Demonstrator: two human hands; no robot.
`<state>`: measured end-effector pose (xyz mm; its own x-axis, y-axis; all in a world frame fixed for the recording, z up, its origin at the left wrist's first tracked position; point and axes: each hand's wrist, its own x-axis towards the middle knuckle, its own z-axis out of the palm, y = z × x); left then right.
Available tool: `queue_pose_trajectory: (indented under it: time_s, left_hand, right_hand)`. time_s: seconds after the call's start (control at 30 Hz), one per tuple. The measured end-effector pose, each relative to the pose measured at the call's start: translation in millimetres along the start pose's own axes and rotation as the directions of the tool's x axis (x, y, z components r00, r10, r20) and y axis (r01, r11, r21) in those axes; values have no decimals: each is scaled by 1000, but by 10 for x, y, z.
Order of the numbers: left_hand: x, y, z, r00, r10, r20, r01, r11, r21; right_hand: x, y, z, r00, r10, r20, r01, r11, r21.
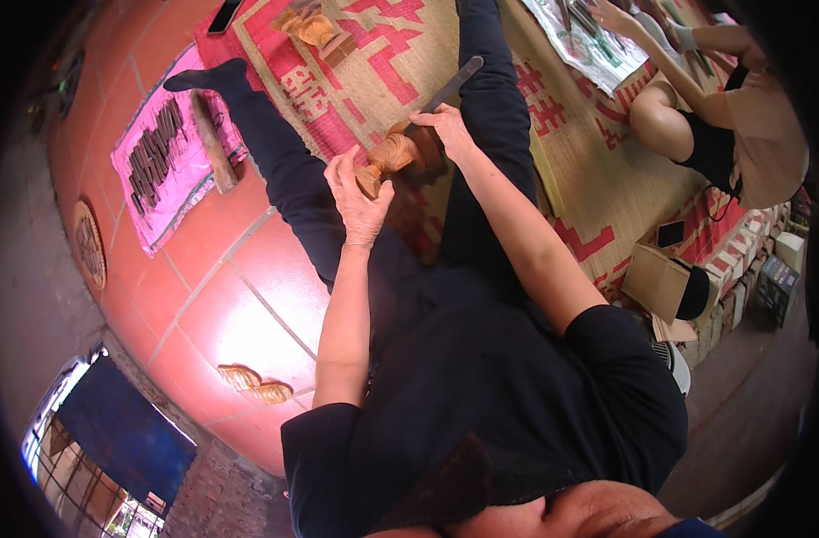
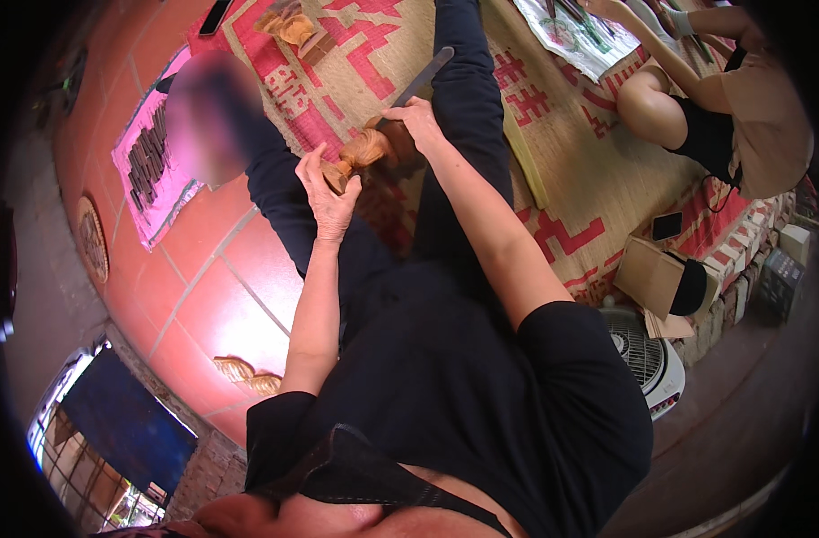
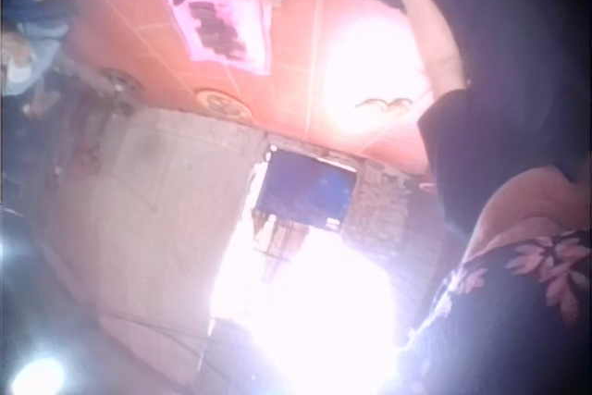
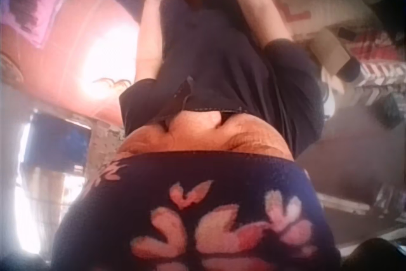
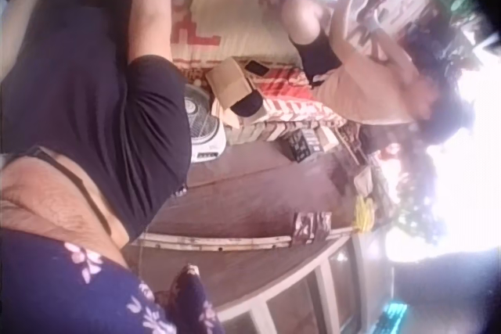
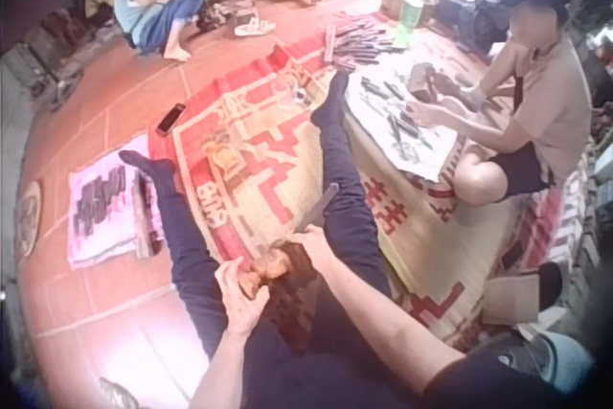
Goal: The person sits on a mat and carves a small piece of wood using a knife. They hold the wood in their left hand and use the knife in their right hand to shape it, occasionally rotating the piece. The carved wood remains in their hands during the clip.
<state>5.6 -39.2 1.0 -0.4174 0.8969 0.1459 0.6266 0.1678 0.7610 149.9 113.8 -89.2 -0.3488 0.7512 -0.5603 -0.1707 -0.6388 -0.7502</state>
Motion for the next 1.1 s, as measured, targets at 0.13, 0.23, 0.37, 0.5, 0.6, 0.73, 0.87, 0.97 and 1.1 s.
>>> queue_pose_trajectory:
  time_s: [0.13, 0.23, 0.37, 0.5, 0.6, 0.73, 0.87, 0.97, 1.1]
  left_hand:
    - [-3, 24, -11, 999, -18, 30, 18, 1000, 5]
    - [-18, -36, -7, 1000, 7, -19, -7, 1000, -7]
    - [-10, -3, -26, 1000, 24, 18, -24, 999, 25]
    - [-11, 49, -5, 998, 36, 59, -39, 998, 52]
    - [-23, 58, -1, 997, 43, 66, -47, 997, 66]
    - [5, 28, -45, 995, 54, 86, -59, 997, 53]
    - [42, 57, -78, 985, 87, 149, -102, 991, 91]
    - [58, 122, -99, 984, 68, 163, -85, 991, 101]
    - [57, 175, -117, 991, -43, 129, 24, 989, 149]
  right_hand:
    - [26, 32, -18, 999, 20, -50, -18, 998, 53]
    - [-223, -173, 116, 997, 31, 68, -35, 998, 61]
    - [-47, -49, 46, 996, -15, 84, 23, 996, -89]
    - [-19, -34, 40, 1000, -16, -10, 16, 999, -28]
    - [-72, -35, 5, 992, 16, 126, -11, 999, -40]
    - [-37, -106, -10, 974, 27, 224, 4, 991, -137]
    - [-10, -96, 28, 998, -41, 37, 44, 995, -94]
    - [21, -77, -13, 999, -13, 44, 18, 994, -112]
    - [-92, -146, -4, 984, 18, 177, 1, 994, -105]
